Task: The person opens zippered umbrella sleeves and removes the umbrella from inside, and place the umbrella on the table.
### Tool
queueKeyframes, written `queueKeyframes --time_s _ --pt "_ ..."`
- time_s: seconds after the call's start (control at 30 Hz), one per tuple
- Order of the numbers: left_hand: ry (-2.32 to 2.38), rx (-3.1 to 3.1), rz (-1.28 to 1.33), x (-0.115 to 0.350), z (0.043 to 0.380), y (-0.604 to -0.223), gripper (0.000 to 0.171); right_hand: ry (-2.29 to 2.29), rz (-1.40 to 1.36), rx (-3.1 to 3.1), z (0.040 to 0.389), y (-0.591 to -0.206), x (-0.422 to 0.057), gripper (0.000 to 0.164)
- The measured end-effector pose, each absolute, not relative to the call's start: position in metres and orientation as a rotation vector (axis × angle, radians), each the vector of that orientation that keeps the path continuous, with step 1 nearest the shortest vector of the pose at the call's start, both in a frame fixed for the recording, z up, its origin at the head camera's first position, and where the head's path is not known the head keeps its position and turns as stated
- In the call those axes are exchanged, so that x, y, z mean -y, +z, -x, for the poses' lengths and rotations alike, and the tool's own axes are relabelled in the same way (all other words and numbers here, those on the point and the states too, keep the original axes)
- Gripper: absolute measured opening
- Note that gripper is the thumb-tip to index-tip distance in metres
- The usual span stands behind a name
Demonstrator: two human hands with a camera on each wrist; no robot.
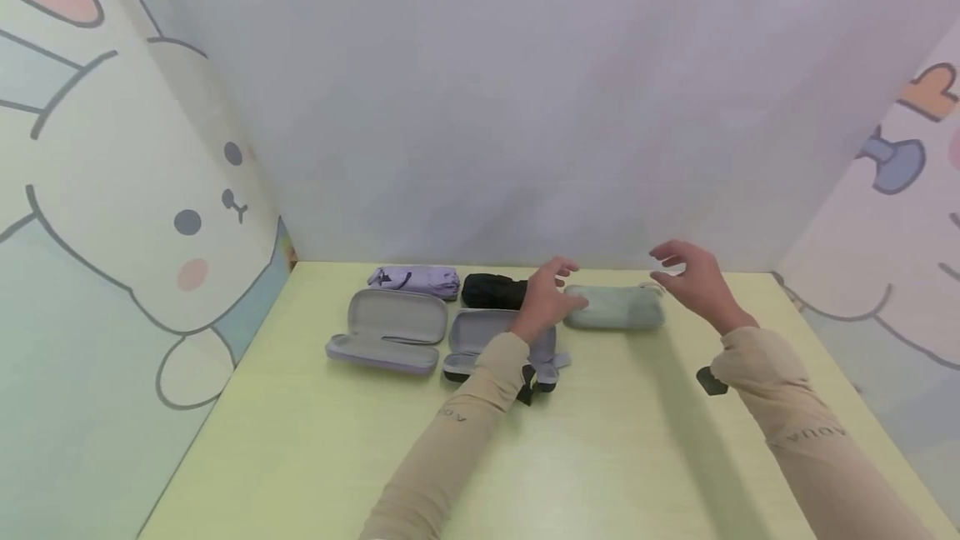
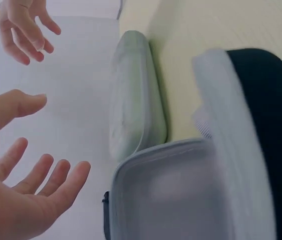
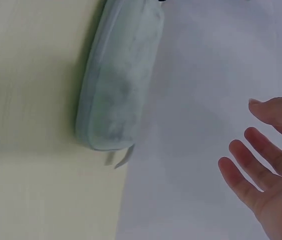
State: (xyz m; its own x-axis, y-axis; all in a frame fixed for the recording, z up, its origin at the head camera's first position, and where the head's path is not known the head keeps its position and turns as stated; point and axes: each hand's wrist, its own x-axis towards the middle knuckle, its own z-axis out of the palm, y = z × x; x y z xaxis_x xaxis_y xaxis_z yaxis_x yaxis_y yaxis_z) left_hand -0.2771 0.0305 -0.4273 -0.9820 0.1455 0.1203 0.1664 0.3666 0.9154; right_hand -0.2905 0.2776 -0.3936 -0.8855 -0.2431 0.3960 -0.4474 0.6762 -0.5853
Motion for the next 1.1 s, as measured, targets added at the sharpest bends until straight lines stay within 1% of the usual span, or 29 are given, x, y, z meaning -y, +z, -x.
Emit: queueKeyframes --time_s 0.33,0.47,0.63,0.87,0.97,1.1 --pt "-1.743 2.614 0.253 -0.048 0.285 -0.44 0.044 1.106 -0.311 2.728 0.302 -0.433 -0.316 0.026" --pt "-1.623 2.681 0.287 -0.053 0.29 -0.446 0.045 1.192 -0.272 2.829 0.306 -0.442 -0.323 0.027" --pt "-1.368 2.769 0.336 -0.058 0.295 -0.454 0.047 1.386 -0.291 2.924 0.317 -0.455 -0.324 0.034" --pt "-1.216 2.903 0.31 -0.068 0.298 -0.469 0.056 1.542 -0.255 2.937 0.325 -0.477 -0.323 0.036" --pt "-1.147 2.946 0.299 -0.072 0.297 -0.469 0.056 1.558 -0.255 2.933 0.327 -0.484 -0.322 0.036" --pt "-1.093 2.993 0.274 -0.075 0.296 -0.463 0.051 1.543 -0.242 2.947 0.333 -0.484 -0.319 0.036"
